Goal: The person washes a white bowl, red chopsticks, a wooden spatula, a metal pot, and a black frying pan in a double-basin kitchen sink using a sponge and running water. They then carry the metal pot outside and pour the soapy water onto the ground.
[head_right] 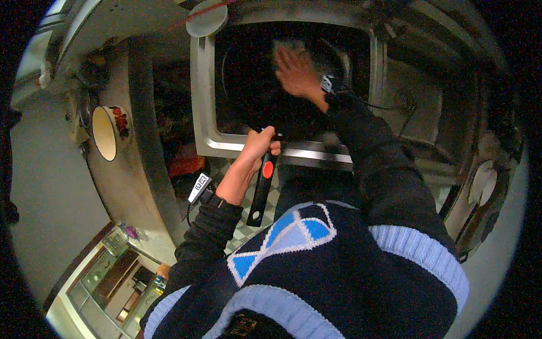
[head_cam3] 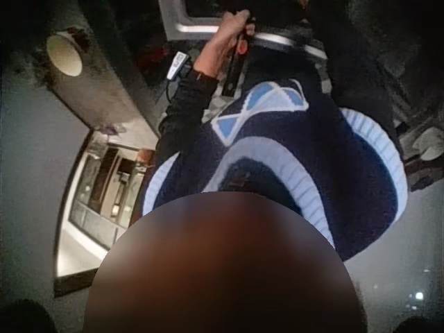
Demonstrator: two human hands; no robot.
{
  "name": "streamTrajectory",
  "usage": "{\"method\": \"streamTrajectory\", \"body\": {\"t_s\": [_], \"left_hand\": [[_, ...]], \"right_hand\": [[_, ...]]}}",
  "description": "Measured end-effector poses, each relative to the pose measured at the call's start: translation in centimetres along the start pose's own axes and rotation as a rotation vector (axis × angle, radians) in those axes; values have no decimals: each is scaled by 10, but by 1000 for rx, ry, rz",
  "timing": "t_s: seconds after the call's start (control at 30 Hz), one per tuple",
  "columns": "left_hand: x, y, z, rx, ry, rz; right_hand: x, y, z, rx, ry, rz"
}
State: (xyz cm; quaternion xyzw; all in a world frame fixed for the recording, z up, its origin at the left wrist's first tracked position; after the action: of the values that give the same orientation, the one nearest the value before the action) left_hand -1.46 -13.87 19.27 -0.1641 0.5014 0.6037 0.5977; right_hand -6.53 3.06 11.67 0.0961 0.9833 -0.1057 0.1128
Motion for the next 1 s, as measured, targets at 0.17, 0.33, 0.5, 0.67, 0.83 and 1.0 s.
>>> {"method": "streamTrajectory", "body": {"t_s": [0.17,0.33,0.5,0.67,0.83,1.0], "left_hand": [[3,-3,-7,-6,22,0],[7,-3,-9,-15,-21,15],[5,-4,-3,-34,-46,-26],[0,-4,-2,-27,-2,8],[2,-3,-5,-4,-6,17],[3,2,-5,23,-16,8]], "right_hand": [[2,-74,1,238,96,-228],[-69,-62,20,262,-319,-452],[-71,17,22,118,-551,-203],[1,-4,2,90,-245,-59],[-18,-78,-4,93,-60,-296],[-86,-43,24,252,-555,-415]]}}
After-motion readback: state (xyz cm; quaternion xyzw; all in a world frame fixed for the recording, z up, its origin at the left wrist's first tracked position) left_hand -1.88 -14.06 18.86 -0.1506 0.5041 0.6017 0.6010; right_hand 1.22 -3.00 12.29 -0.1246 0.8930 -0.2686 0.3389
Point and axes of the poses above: each hand's wrist, its own x-axis towards the middle knuckle, its own z-axis out of the palm, y = z × x, the point moved 7 cm from there along x, towards the middle knuckle, and after that the axes turned 12 degrees about -y, right-handed, at the moved point
